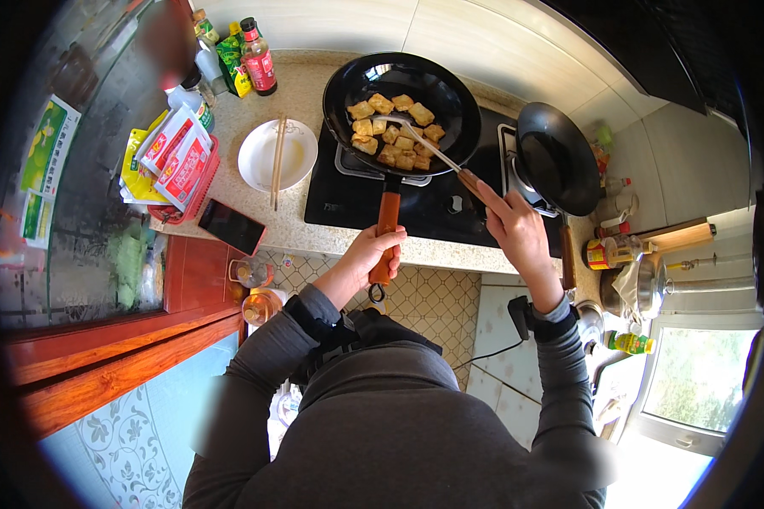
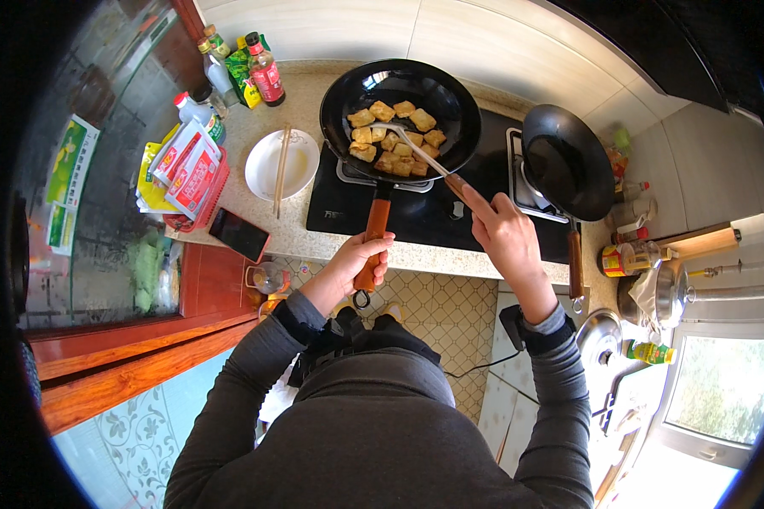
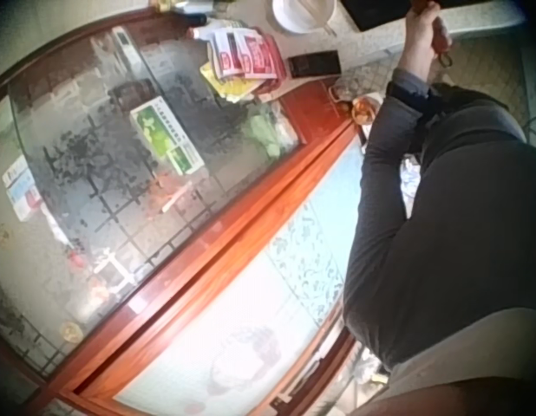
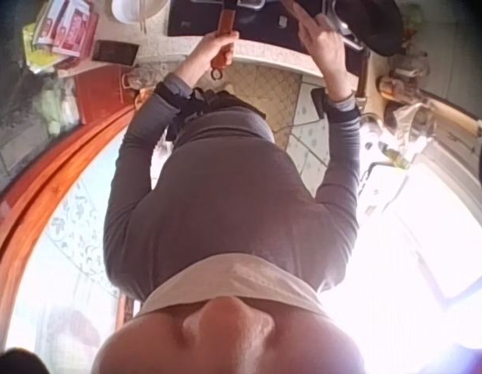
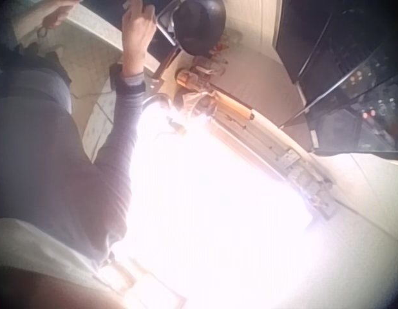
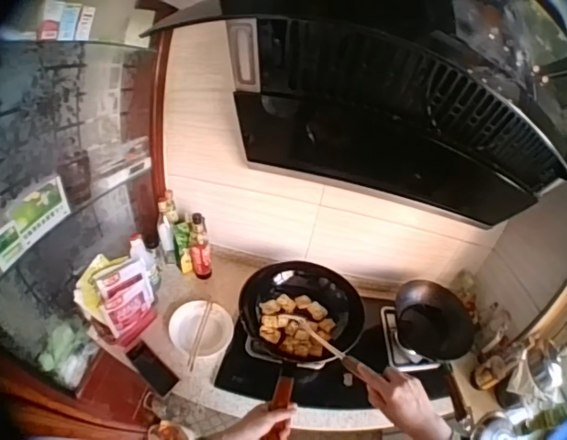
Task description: The person fries cubed tofu in a pan on a stovetop, using a spatula to turn the pieces. After cooking, they transfer the tofu from the pan to a white plate.
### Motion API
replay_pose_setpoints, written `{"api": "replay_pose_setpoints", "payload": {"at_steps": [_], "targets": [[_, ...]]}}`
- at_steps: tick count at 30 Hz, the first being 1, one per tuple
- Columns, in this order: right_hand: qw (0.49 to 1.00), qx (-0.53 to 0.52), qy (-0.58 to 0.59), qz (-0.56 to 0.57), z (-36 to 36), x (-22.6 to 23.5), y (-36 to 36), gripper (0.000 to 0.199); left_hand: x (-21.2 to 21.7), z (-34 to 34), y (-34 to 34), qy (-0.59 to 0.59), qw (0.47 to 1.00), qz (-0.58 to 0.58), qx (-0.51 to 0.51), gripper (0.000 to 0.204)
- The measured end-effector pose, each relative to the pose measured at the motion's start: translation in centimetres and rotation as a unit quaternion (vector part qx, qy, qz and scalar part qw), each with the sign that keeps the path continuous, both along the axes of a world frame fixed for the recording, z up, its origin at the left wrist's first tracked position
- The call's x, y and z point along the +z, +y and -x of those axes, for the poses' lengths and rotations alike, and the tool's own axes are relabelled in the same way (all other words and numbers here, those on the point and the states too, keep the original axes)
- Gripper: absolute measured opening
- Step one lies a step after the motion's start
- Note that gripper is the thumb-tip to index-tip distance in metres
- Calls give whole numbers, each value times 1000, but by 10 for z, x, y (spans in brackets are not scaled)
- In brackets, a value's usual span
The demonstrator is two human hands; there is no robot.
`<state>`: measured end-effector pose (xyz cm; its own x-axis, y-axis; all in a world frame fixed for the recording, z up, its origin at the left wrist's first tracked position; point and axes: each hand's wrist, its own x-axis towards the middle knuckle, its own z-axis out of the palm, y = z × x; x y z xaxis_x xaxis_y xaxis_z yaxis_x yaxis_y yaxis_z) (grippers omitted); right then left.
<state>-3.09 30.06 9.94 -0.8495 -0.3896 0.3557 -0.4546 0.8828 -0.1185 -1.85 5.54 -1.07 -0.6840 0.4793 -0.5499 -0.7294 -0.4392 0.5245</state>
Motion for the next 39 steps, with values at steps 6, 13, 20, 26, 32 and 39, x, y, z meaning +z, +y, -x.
{"api": "replay_pose_setpoints", "payload": {"at_steps": [6,13,20,26,32,39], "targets": [[999,4,38,9,20,-25,-15,48,1,1,0,1,1000,-12,1,24],[999,21,19,-29,4,-18,-18,50,-1,1,0,-2,1000,1,-2,25],[998,26,13,-60,-15,-4,-16,52,-1,2,0,-7,1000,-13,-1,25],[996,0,50,-68,-9,-3,-6,53,-2,1,-1,4,1000,-2,-8,26],[995,-42,40,-80,0,-12,1,50,-2,1,-2,2,1000,-1,-5,25],[996,-21,22,-81,-10,-2,5,51,-1,2,-2,0,1000,-13,-4,25]]}}
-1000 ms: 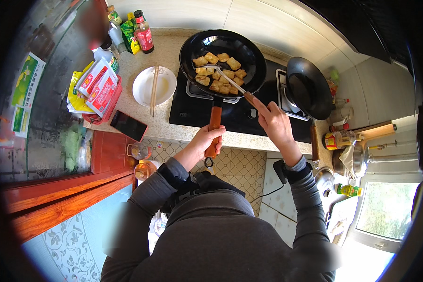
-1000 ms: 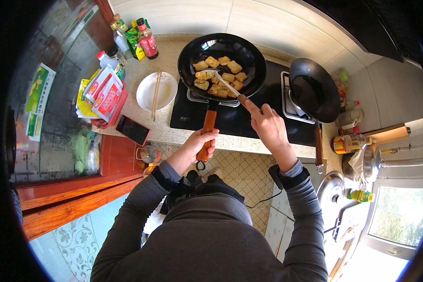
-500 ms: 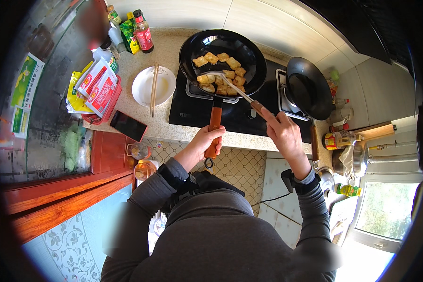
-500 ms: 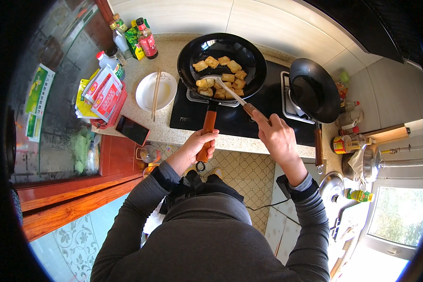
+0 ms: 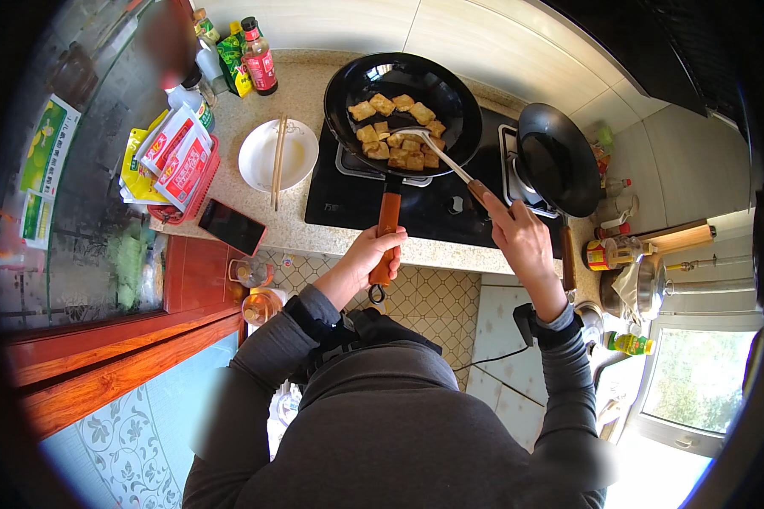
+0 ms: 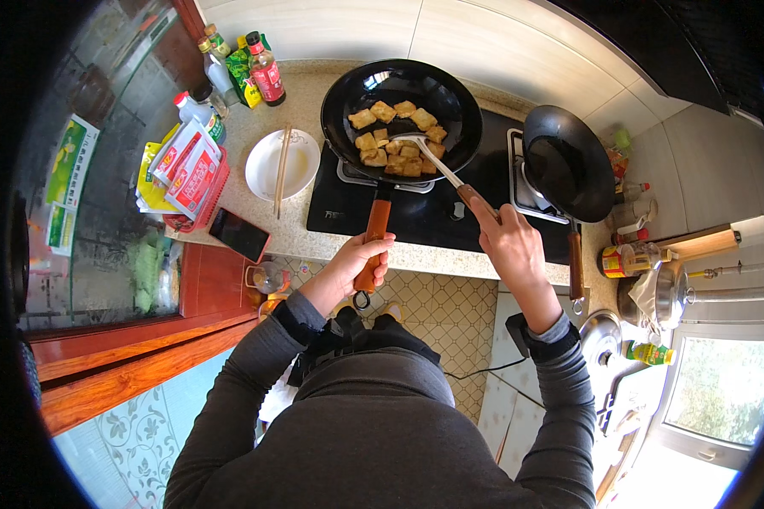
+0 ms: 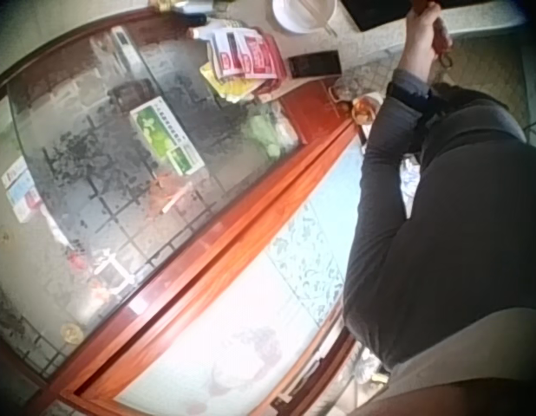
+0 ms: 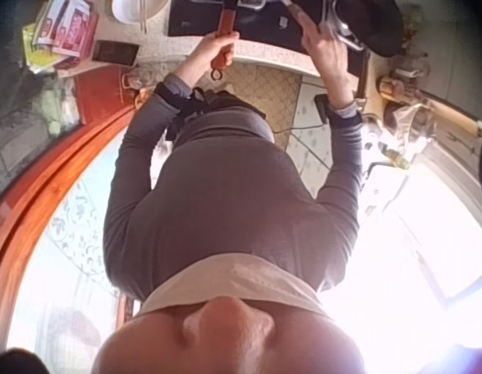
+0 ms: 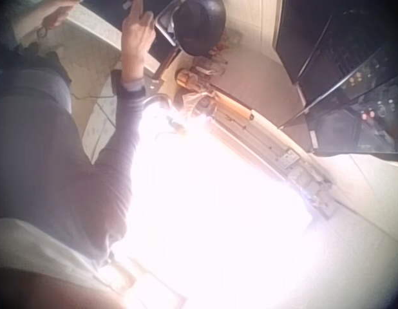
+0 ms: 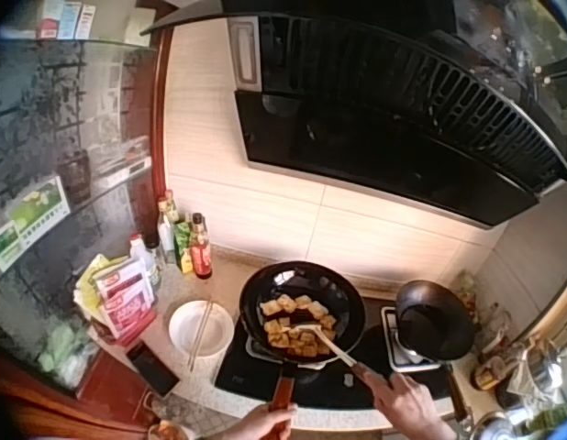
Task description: The person fries cubed tofu in a pan on a stovetop, using a spatula to turn the pieces. After cooking, they transfer the tofu from the pan to a white plate.
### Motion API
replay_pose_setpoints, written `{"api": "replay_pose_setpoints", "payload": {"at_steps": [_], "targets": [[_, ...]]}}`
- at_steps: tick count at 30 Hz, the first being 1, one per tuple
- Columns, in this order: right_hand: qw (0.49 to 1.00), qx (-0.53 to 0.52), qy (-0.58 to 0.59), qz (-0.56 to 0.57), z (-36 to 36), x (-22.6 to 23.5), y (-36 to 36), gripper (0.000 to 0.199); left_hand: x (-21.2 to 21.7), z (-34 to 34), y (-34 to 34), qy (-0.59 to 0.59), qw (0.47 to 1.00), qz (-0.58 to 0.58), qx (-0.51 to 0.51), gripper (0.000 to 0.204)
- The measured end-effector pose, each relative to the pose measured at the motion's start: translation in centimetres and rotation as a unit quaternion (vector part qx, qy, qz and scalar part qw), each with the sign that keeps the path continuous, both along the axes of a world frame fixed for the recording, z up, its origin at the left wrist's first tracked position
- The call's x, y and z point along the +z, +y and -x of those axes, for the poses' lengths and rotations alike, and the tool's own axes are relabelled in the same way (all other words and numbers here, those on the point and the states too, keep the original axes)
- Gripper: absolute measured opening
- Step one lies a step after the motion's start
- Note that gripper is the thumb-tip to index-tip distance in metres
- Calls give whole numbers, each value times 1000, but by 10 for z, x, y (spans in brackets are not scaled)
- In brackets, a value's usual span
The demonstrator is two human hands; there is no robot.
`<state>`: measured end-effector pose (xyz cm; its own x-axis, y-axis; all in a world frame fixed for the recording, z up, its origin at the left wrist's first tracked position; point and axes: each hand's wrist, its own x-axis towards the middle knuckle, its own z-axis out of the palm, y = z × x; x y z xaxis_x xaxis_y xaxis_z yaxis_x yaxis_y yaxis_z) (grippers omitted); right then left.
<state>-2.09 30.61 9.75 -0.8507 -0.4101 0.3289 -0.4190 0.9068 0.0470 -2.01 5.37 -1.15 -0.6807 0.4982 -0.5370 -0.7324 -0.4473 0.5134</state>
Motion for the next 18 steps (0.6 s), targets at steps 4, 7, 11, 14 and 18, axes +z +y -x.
{"api": "replay_pose_setpoints", "payload": {"at_steps": [4,7,11,14,18], "targets": [[1000,1,-1,3,-1,7,5,50,1,0,0,1,1000,3,2,25],[1000,-13,14,11,7,5,9,50,1,0,0,0,1000,3,2,26],[998,-49,13,46,19,-5,11,45,1,-1,0,0,1000,7,2,25],[996,-66,25,56,29,-12,13,45,1,-1,0,1,1000,11,1,25],[995,-69,47,53,43,-27,11,45,2,0,1,-2,1000,6,1,25]]}}
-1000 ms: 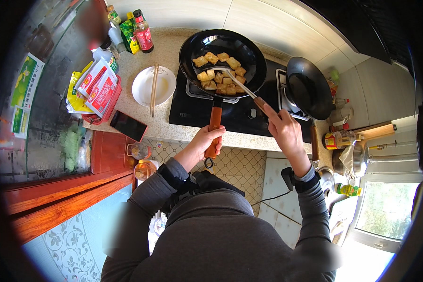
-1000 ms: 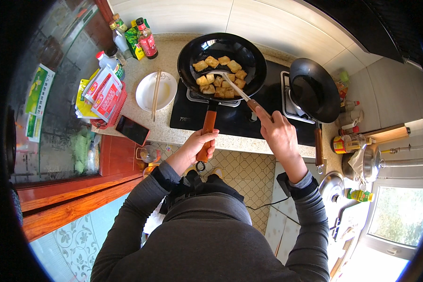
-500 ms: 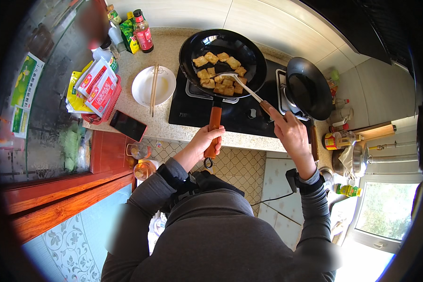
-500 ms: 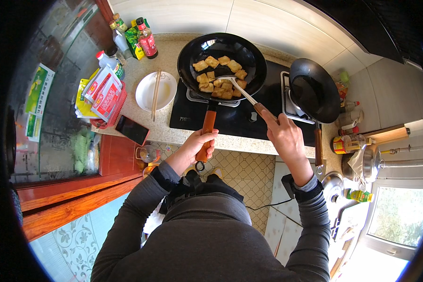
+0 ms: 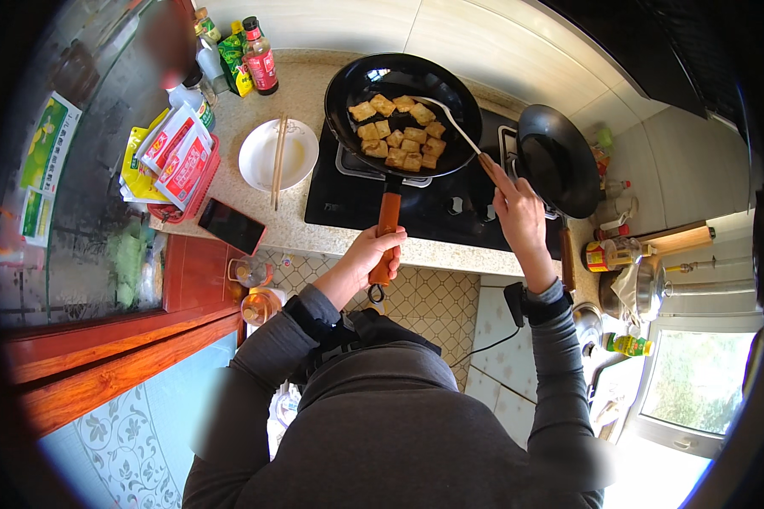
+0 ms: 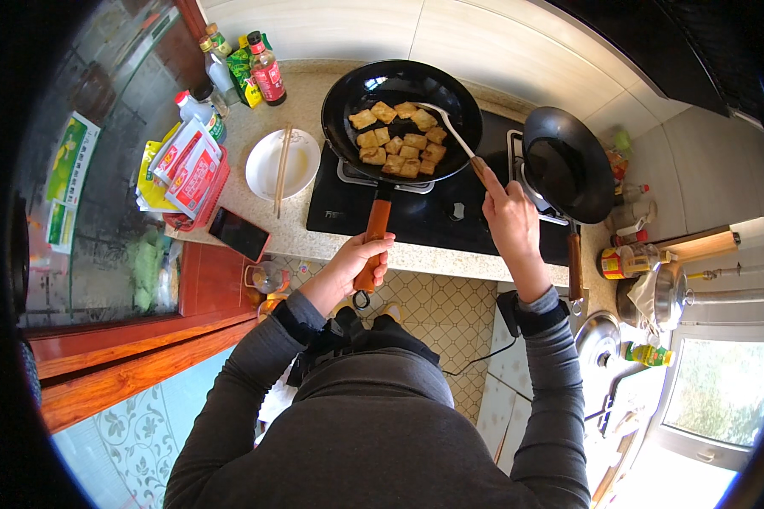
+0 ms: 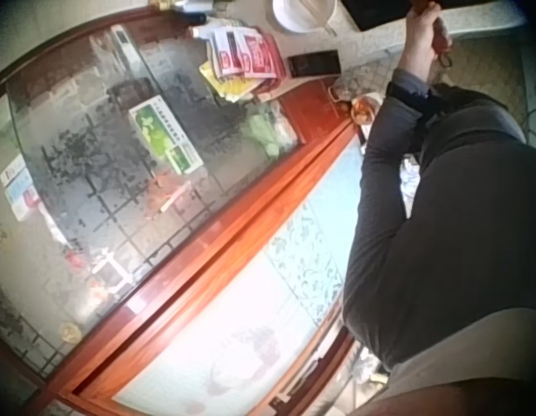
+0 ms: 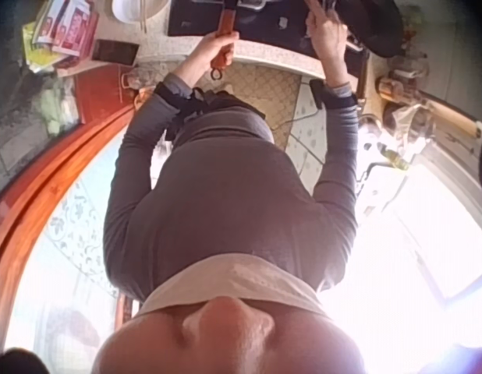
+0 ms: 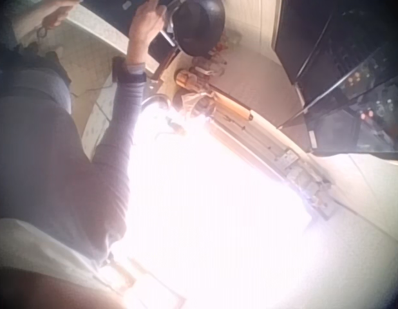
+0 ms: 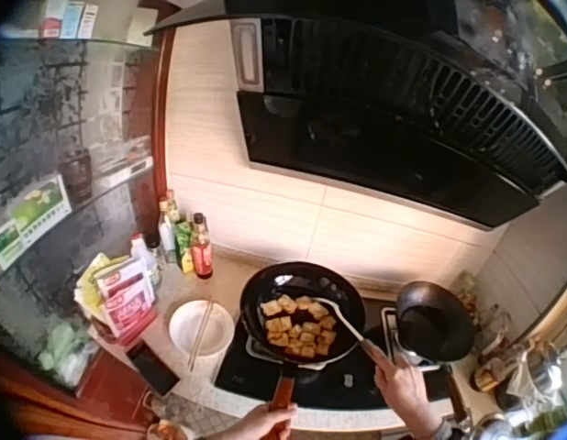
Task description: The person fries cubed tofu in a pan on a stovetop, using a spatula to turn the pieces. After cooking, they transfer the tofu from the pan to a white plate.
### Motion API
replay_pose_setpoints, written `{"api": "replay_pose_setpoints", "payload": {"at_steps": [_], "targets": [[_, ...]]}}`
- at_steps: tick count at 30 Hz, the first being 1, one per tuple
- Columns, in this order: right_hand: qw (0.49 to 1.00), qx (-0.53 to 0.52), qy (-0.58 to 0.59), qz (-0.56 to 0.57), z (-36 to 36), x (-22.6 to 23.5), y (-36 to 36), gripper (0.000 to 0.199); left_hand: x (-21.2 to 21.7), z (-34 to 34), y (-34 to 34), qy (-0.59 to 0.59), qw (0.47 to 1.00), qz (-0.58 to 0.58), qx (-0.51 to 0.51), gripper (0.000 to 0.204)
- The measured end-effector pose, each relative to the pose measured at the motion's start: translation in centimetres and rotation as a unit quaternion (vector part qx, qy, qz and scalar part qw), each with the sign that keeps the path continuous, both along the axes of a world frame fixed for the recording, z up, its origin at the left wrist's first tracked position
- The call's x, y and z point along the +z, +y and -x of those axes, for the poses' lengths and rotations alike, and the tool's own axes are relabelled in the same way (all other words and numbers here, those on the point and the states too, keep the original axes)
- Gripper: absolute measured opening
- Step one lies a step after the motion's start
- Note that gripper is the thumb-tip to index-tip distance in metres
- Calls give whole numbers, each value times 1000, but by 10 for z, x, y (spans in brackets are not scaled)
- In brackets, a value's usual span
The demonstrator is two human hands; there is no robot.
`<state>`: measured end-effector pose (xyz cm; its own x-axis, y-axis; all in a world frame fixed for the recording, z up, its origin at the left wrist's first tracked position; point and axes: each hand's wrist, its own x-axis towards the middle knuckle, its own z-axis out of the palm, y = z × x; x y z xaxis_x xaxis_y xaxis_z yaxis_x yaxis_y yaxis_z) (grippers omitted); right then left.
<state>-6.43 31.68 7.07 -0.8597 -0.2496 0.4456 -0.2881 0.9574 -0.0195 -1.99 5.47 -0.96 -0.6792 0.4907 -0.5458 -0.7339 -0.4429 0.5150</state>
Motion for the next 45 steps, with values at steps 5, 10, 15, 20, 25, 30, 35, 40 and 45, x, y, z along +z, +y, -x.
{"api": "replay_pose_setpoints", "payload": {"at_steps": [5,10,15,20,25,30,35,40,45], "targets": [[999,16,-29,15,5,-13,-12,47,0,0,0,1,1000,5,0,24],[994,30,-35,95,9,-17,-22,43,0,0,0,0,1000,-1,1,24],[995,12,-28,95,17,-23,-31,43,1,0,0,-5,1000,-1,2,25],[991,16,-62,116,18,-27,-40,42,1,0,0,-7,1000,-3,3,25],[979,40,-90,176,13,-25,-44,41,0,0,0,-6,1000,-1,7,25],[965,29,-111,234,8,-22,-41,41,0,0,0,-7,1000,-2,6,25],[966,-5,-94,239,8,-22,-33,39,-1,0,-1,-5,1000,-3,8,24],[971,-10,-81,223,10,-29,-32,38,0,0,-1,-5,1000,-1,8,22],[955,-16,-132,264,8,-26,-29,37,0,0,-1,-3,1000,-2,7,22]]}}
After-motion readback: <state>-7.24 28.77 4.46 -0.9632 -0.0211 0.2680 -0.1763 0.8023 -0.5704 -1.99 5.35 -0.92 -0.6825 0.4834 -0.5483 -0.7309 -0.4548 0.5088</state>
